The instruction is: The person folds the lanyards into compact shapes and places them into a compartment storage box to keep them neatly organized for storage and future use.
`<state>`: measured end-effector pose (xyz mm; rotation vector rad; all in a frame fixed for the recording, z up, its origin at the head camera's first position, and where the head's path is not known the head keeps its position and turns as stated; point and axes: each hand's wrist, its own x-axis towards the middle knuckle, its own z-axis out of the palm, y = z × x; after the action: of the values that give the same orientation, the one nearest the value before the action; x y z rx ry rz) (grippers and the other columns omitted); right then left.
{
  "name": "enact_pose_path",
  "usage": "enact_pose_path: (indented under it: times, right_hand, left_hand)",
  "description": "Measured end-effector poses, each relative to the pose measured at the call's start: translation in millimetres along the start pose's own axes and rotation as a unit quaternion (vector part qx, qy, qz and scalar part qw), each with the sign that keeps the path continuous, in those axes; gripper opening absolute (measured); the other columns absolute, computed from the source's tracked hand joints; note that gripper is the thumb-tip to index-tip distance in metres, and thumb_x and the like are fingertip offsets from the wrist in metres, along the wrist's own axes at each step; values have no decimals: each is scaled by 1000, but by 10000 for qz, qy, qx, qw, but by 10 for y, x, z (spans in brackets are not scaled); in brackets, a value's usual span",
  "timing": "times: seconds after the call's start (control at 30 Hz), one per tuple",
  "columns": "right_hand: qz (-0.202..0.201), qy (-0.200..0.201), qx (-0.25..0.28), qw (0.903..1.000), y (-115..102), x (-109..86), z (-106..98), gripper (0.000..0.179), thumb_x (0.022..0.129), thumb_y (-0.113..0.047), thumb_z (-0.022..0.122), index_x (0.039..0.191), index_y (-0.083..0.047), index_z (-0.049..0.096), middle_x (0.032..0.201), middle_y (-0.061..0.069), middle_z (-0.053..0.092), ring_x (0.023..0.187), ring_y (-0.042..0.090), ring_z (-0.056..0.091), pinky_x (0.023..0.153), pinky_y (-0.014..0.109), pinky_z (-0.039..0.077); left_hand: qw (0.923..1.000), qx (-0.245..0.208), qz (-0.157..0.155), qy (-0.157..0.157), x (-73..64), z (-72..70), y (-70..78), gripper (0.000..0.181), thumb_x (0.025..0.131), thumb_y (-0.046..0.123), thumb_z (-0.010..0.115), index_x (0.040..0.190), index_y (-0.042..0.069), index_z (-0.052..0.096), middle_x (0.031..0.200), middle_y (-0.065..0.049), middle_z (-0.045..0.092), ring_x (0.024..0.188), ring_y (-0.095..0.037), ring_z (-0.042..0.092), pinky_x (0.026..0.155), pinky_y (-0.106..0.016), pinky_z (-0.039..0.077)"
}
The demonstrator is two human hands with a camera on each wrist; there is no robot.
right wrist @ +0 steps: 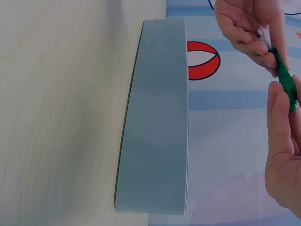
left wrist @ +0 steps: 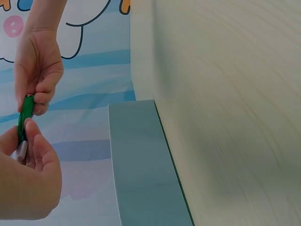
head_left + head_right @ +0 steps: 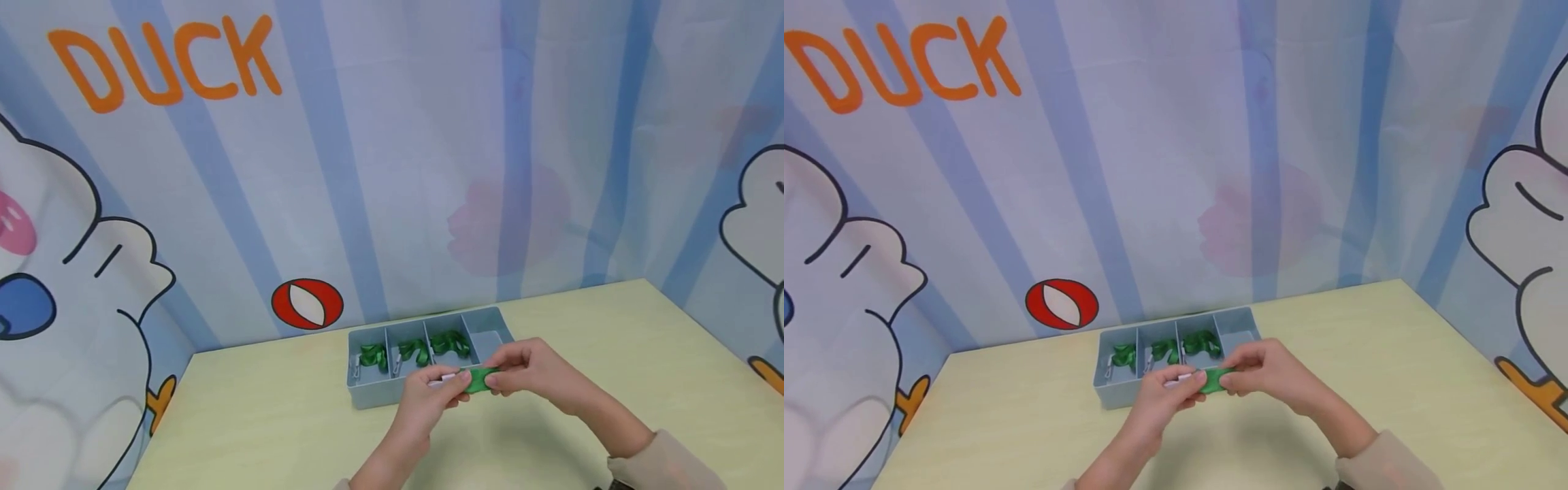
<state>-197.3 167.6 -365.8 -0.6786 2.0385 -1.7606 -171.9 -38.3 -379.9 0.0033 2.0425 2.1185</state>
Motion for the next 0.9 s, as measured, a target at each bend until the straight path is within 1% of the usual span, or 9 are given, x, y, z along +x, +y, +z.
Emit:
enact_pose_path:
  times: [0.07,0.17,0.27,0.33,0.4,0.53,0.63,0.73,0.9]
  right_hand:
    - [115,5,332,9994,6,-5,-12,17,89,-10,63,101,1,67,83,4,68,76,17,65,72,35,55]
    - [145,-27,678,9976,24,-5,-25,12,89,-9,62,98,-3,69,83,3,69,75,15,66,71,32,55]
    - [183,-57,922,9956,44,-6,-36,11,89,-7,61,97,-6,70,83,2,68,74,14,66,70,29,55]
    - [249,-42,966,9950,50,-4,-40,10,89,-7,62,96,-6,69,84,3,68,74,14,66,69,28,55]
    - [361,-1,828,9959,43,-6,-43,13,88,-8,63,98,-1,68,83,4,68,72,14,66,69,29,55]
    - [610,99,145,9980,-5,5,-23,27,87,-9,65,105,11,63,81,9,68,69,16,65,70,34,56]
    - [681,120,-210,9974,-39,15,-6,27,87,-7,65,104,13,63,81,11,68,68,16,64,70,36,55]
    - [686,108,-256,9973,-46,8,-6,21,86,-6,65,98,12,66,80,11,68,67,15,64,69,36,56]
    - [695,81,-5,9975,-2,-13,-28,25,86,-8,67,100,12,65,81,11,69,69,15,65,69,34,56]
  left_hand:
    - [9999,95,91,20,-7,2,2,24,84,21,70,94,-1,70,68,1,65,64,-9,61,68,-26,50]
    - [9997,129,222,-2,-14,8,3,23,83,20,71,92,-2,70,68,0,65,64,-9,60,67,-25,49]
    - [9994,152,320,-39,-12,12,-1,22,82,19,72,91,-2,71,68,0,65,65,-10,60,67,-25,48]
    - [9990,202,388,-71,-9,12,-10,21,82,17,72,90,-2,71,69,0,65,65,-11,60,67,-26,48]
    - [9984,298,459,-118,-5,11,-26,19,81,16,72,89,-2,72,71,-1,65,66,-11,60,67,-27,48]
    - [9972,458,547,-221,-14,5,-55,17,81,14,73,88,-1,72,73,-2,66,66,-11,60,66,-28,49]
    - [9968,507,549,-298,-12,-7,-74,17,81,14,72,89,-1,72,75,-2,66,66,-11,60,66,-29,49]
    - [9963,487,577,-422,-1,-22,-92,16,81,12,72,88,-3,72,78,-4,66,66,-12,62,67,-29,52]
    - [9936,660,668,-630,14,-35,-104,13,80,9,73,85,-3,72,75,-6,67,63,-10,61,64,-24,51]
